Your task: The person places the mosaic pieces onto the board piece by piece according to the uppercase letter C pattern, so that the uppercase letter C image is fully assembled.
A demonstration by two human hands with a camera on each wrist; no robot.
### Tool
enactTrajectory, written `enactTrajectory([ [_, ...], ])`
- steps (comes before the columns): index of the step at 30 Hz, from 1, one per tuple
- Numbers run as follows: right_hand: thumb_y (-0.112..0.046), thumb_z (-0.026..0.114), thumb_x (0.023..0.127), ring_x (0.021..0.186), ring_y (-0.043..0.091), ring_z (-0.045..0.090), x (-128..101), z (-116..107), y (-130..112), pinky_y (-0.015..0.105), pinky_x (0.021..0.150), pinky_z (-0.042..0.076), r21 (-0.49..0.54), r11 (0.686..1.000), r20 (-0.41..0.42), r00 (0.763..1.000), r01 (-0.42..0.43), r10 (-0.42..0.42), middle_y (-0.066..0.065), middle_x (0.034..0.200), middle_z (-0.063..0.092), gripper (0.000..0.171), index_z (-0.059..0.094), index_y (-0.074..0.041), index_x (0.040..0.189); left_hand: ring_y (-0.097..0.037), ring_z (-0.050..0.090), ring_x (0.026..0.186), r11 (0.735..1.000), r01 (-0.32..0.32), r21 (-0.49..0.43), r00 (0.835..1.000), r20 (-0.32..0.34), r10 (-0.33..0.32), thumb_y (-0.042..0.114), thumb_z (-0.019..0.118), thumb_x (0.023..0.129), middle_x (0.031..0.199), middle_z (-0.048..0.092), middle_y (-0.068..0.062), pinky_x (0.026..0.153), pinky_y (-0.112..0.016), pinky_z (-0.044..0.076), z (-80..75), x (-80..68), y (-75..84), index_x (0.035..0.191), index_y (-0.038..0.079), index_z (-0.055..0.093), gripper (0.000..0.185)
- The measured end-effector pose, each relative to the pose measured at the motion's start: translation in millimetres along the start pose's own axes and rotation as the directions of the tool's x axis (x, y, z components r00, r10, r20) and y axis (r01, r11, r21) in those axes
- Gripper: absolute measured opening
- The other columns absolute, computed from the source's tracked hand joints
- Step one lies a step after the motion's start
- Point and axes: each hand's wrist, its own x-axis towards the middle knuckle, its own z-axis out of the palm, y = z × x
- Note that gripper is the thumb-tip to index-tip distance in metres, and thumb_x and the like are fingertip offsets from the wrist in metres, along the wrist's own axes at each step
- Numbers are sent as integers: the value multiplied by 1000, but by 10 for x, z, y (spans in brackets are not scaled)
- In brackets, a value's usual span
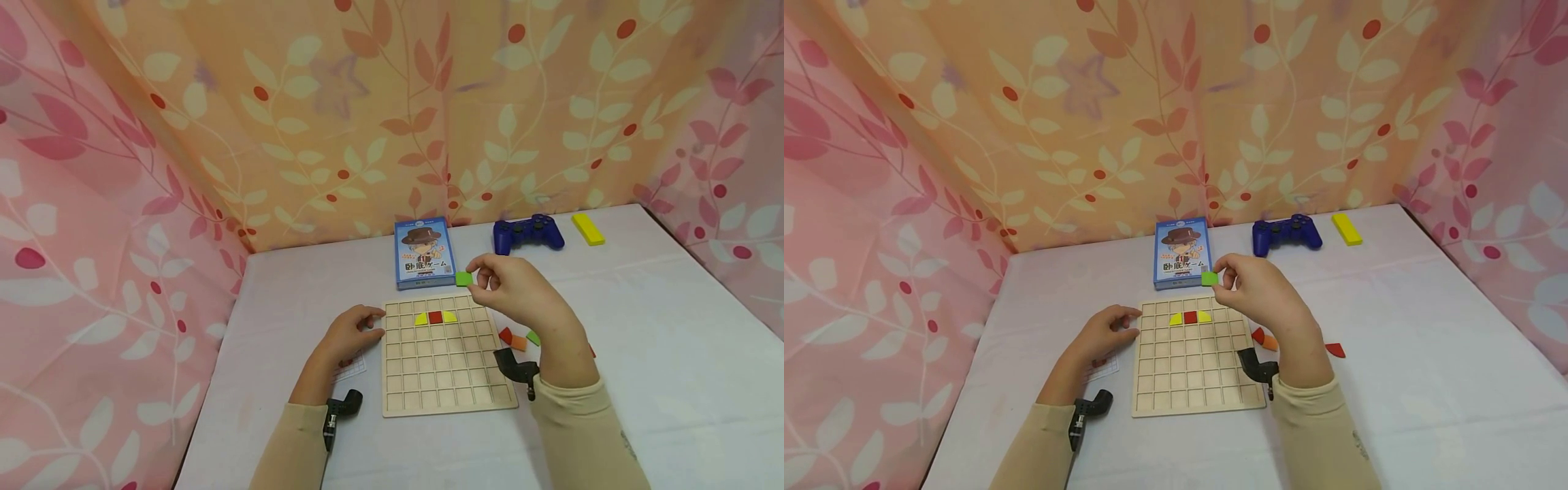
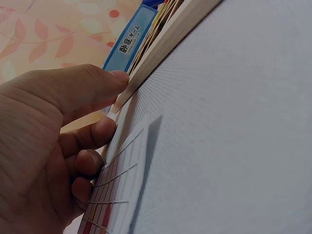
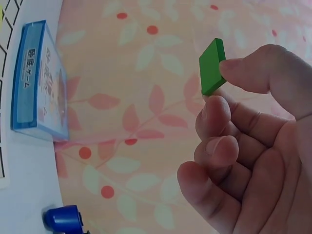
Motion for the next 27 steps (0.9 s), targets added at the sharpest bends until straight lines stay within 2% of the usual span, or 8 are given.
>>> enactTrajectory([
  [8, -21, 67, 82, 68, 18, 49, 12, 98, -87, 34, 61, 41, 28, 998, 19, 999, 47, -48, -2, 78, 55, 23, 61, -17, 103, -14, 48, 78, 1000, 12, -5, 1000, 5, -12, 37, 73, 81, 89, 55, 6, 68, -33, 41, 0, -1, -15, 117, 30, 65, 37],
  [21, -26, 72, 81, 64, 14, 48, 105, 331, -150, 33, 58, 40, -14, 991, 89, 988, 131, -130, -4, 74, 53, 22, 62, -18, 99, -14, 48, 77, 1000, -13, -5, 1000, -6, 13, 37, 72, 82, 88, 54, 6, 67, -33, 41, 6, 14, -21, 116, 30, 65, 36],
  [27, -31, 74, 79, 63, 14, 46, 191, 486, -93, 32, 57, 38, -24, 993, 154, 982, 112, -107, -4, 72, 51, 25, 62, -20, 99, -14, 48, 76, 1000, -23, -7, 1000, -3, 23, 36, 73, 82, 88, 54, 5, 67, -33, 41, 7, 10, -27, 117, 27, 65, 37],
])
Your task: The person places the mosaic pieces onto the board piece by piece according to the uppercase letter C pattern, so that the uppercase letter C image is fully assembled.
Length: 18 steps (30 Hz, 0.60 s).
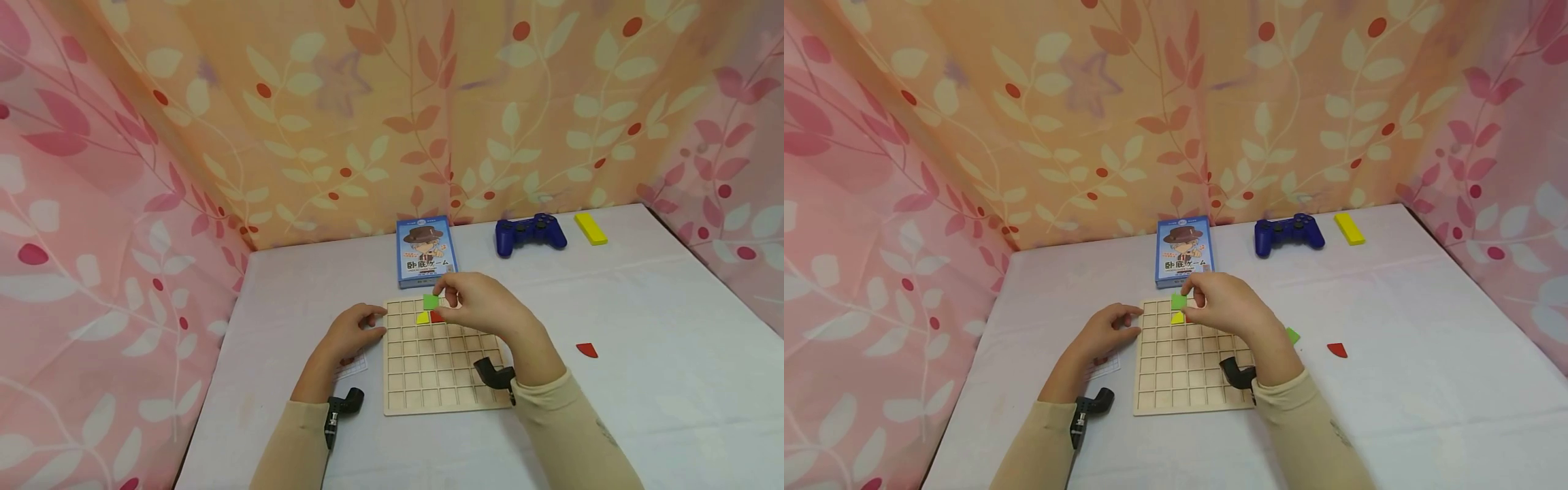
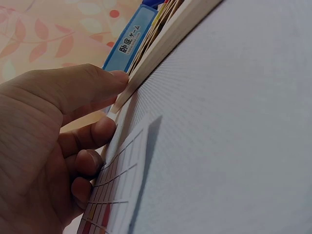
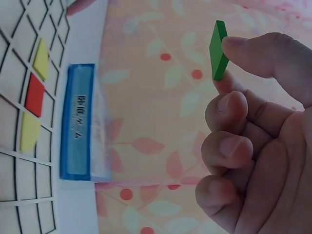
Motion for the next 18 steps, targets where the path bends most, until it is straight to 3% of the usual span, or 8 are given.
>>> enactTrajectory([
  [8, -30, 73, 78, 62, 13, 47, 137, 223, 128, 31, 57, 37, -51, 998, 72, 997, 27, -23, -4, 68, 50, 23, 63, -20, 96, -14, 48, 77, 1000, -4, -5, 1000, 4, 4, 34, 73, 82, 89, 55, 3, 68, -33, 40, -15, -12, 13, 117, 25, 66, 37],
  [18, -28, 75, 77, 69, 15, 51, 251, 442, 273, 33, 64, 42, -48, 998, 177, 983, -45, 53, -4, 75, 57, 23, 64, -17, 94, -15, 49, 79, 1000, 29, -1, 1000, 6, -29, 36, 73, 81, 89, 55, 4, 69, -34, 41, -16, 1, 23, 114, 29, 66, 35],
])
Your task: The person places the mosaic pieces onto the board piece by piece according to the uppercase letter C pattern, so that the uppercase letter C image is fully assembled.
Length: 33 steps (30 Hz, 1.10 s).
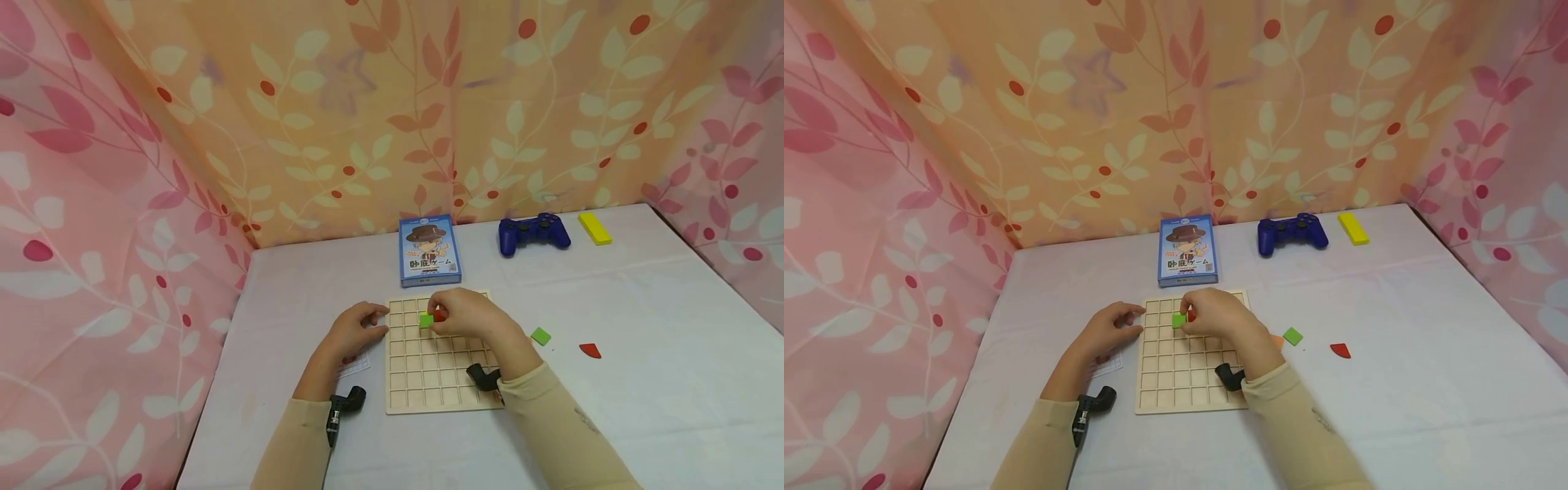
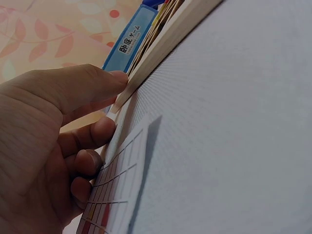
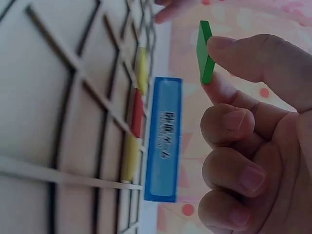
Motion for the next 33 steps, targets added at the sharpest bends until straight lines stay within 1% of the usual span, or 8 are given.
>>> enactTrajectory([
  [5, -30, 77, 75, 71, 15, 51, 55, 90, 50, 33, 67, 41, -20, 1000, 39, 999, -24, 25, -5, 76, 57, 23, 64, -18, 90, -14, 48, 77, 1000, -11, 1, 1000, 2, 11, 38, 72, 82, 89, 55, 3, 68, -33, 41, -1, 4, -6, 115, 28, 66, 35],
  [7, -31, 77, 75, 71, 15, 51, 64, 113, 49, 33, 67, 40, -39, 999, 42, 999, -30, 31, -6, 75, 57, 23, 64, -19, 89, -15, 48, 77, 1000, -21, -4, 1000, 4, 21, 37, 72, 82, 89, 55, 2, 67, -34, 41, -4, 4, -6, 115, 26, 66, 36],
  [14, -30, 76, 74, 71, 15, 51, 79, 155, 34, 34, 68, 41, -88, 995, 50, 997, -53, 58, -8, 77, 57, 21, 65, -20, 88, -15, 48, 77, 1000, -16, -10, 1000, 5, 16, 36, 72, 82, 89, 56, 2, 67, -33, 40, -13, -1, 8, 116, 25, 66, 35],
  [18, -30, 76, 73, 72, 14, 51, 92, 175, 31, 33, 70, 42, -116, 991, 44, 997, -64, 69, -10, 79, 58, 21, 65, -20, 87, -15, 49, 78, 1000, -18, -8, 1000, 3, 18, 35, 72, 82, 89, 56, 2, 68, -34, 41, -14, -2, 16, 116, 24, 66, 36],
  [22, -30, 75, 72, 71, 14, 52, 105, 196, 35, 34, 69, 42, -135, 988, 31, 997, -71, 76, -10, 78, 58, 20, 64, -20, 86, -15, 48, 78, 1000, -14, -2, 1000, 2, 14, 35, 72, 82, 89, 55, 3, 68, -34, 41, -7, 1, 13, 116, 24, 66, 36],
  [28, -27, 73, 71, 71, 14, 52, 122, 228, 40, 33, 68, 41, -138, 985, 34, 994, -100, 106, -11, 78, 58, 17, 64, -22, 85, -16, 49, 78, 1000, -16, -12, 1000, 1, 16, 35, 72, 82, 89, 56, 2, 68, -34, 41, -5, 2, 8, 117, 23, 66, 37],
  [33, -24, 71, 72, 71, 15, 52, 134, 233, 47, 34, 67, 41, -147, 984, 20, 994, -101, 105, -10, 78, 58, 14, 64, -22, 84, -15, 49, 78, 1000, -16, -4, 1000, -1, 16, 34, 73, 82, 89, 56, 2, 67, -33, 41, -5, 0, 7, 116, 23, 66, 37],
])
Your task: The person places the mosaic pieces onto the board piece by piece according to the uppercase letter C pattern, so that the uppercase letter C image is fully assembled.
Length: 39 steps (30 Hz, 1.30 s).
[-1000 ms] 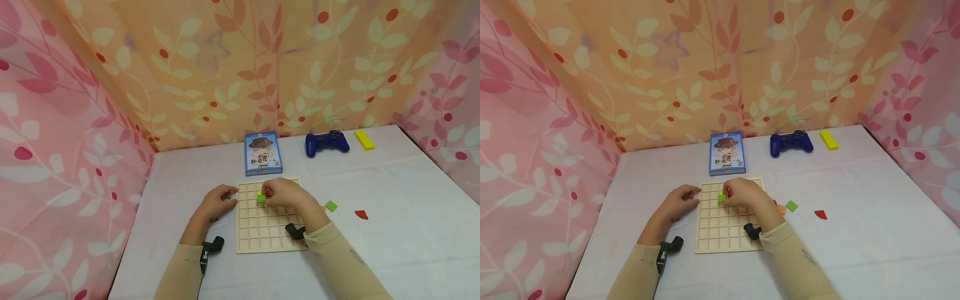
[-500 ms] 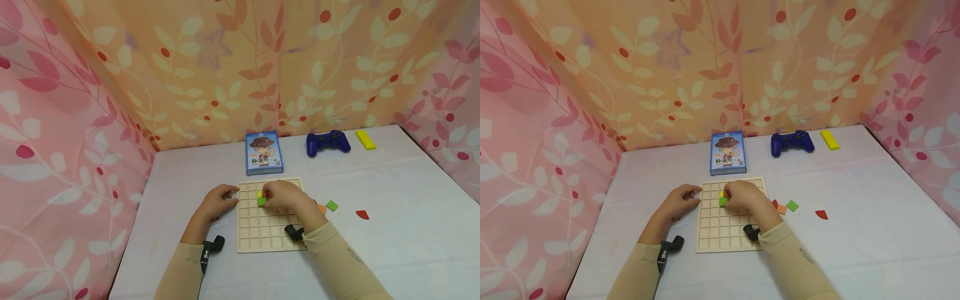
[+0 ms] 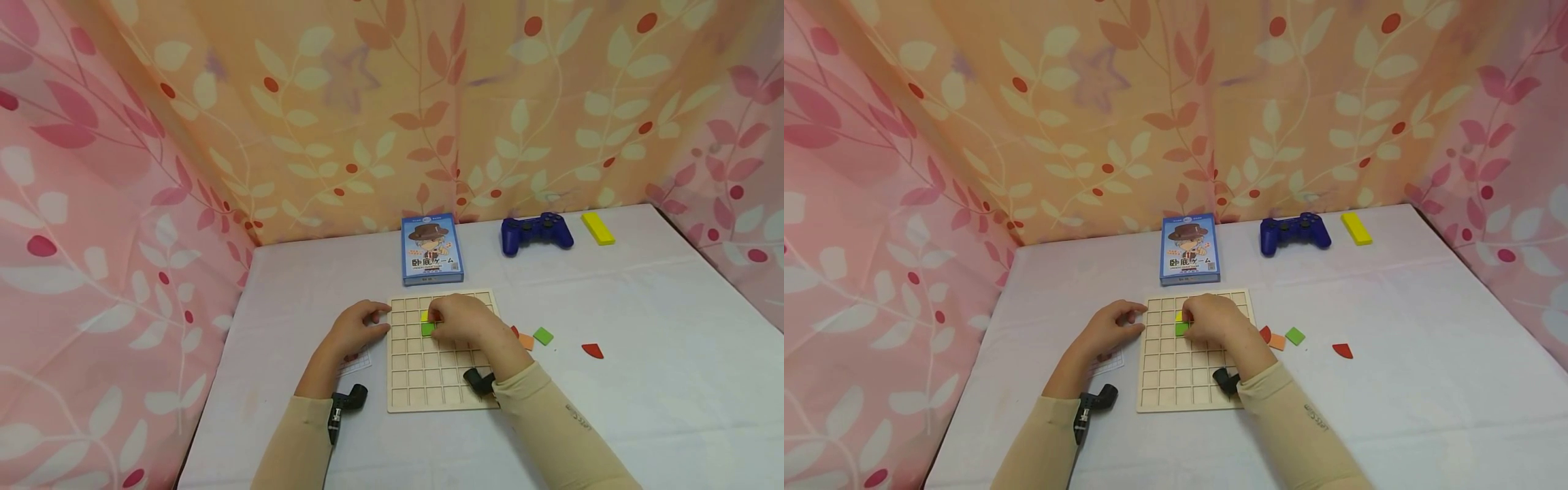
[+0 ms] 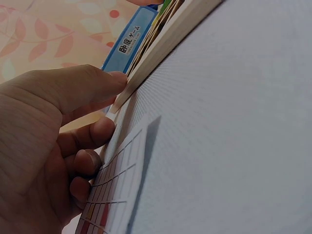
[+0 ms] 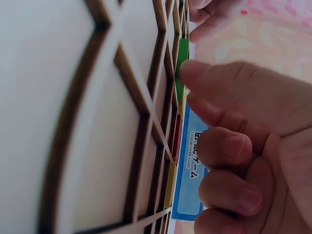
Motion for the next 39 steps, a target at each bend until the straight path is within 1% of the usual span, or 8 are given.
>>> enactTrajectory([
  [4, -23, 72, 74, 70, 14, 52, -4, -22, 5, 34, 66, 41, -9, 1000, -14, 1000, 18, -18, -10, 76, 58, 13, 64, -21, 83, -15, 49, 78, 1000, -3, -7, 1000, 2, 3, 34, 73, 82, 88, 56, 2, 68, -33, 41, -15, 6, 22, 115, 23, 67, 35],
  [11, -29, 78, 73, 69, 14, 50, -17, -55, 8, 34, 65, 40, -8, 1000, -27, 999, 29, -29, -9, 72, 56, 18, 64, -21, 82, -15, 49, 79, 1000, 3, -4, 1000, 4, -3, 34, 72, 83, 89, 56, 2, 69, -33, 41, -35, 10, 58, 116, 25, 66, 35],
  [16, -35, 78, 74, 69, 15, 50, -50, -101, 3, 34, 64, 39, 26, 999, -41, 998, 39, -38, -7, 72, 55, 22, 64, -21, 84, -16, 49, 79, 1000, 11, -7, 1000, 4, -11, 34, 73, 82, 90, 56, 2, 69, -34, 41, -39, 12, 67, 116, 25, 66, 35],
  [20, -39, 76, 77, 67, 15, 50, -119, -197, -23, 33, 60, 40, 68, 996, -79, 995, 62, -57, -6, 72, 55, 23, 64, -22, 87, -15, 49, 79, 1000, 15, -5, 1000, 3, -15, 34, 73, 82, 89, 55, 3, 69, -33, 41, -34, 3, 57, 116, 26, 66, 35],
  [25, -44, 71, 80, 63, 14, 46, -269, -349, -54, 32, 57, 36, 121, 988, -162, 984, 96, -76, -4, 68, 50, 22, 63, -26, 89, -14, 49, 79, 1000, 16, -11, 1000, 2, -16, 36, 73, 82, 89, 55, 4, 69, -33, 41, -18, -13, 26, 115, 27, 66, 35],
  [27, -43, 70, 82, 60, 14, 43, -351, -397, -54, 33, 57, 35, 159, 982, -192, 979, 105, -74, -3, 67, 46, 21, 63, -27, 92, -15, 49, 78, 1000, 11, -15, 1000, 2, -11, 36, 73, 82, 89, 56, 4, 68, -33, 42, -1, -22, 8, 115, 27, 66, 35],
  [33, -45, 67, 84, 58, 13, 38, -613, -501, -31, 34, 59, 35, 257, 962, -249, 968, 92, -26, -1, 66, 41, 21, 62, -27, 95, -15, 49, 78, 1000, -6, -6, 1000, -2, 6, 35, 73, 82, 89, 56, 3, 69, -34, 41, 37, -20, -23, 116, 25, 66, 36],
  [39, -46, 67, 84, 56, 15, 37, -898, -496, 6, 31, 54, 35, 391, 918, -293, 954, 63, 59, -2, 62, 38, 24, 63, -26, 97, -13, 48, 77, 1000, -19, 1, 1000, -15, 19, 34, 73, 82, 88, 55, 6, 68, -32, 41, 33, -19, -37, 116, 26, 66, 36],
])
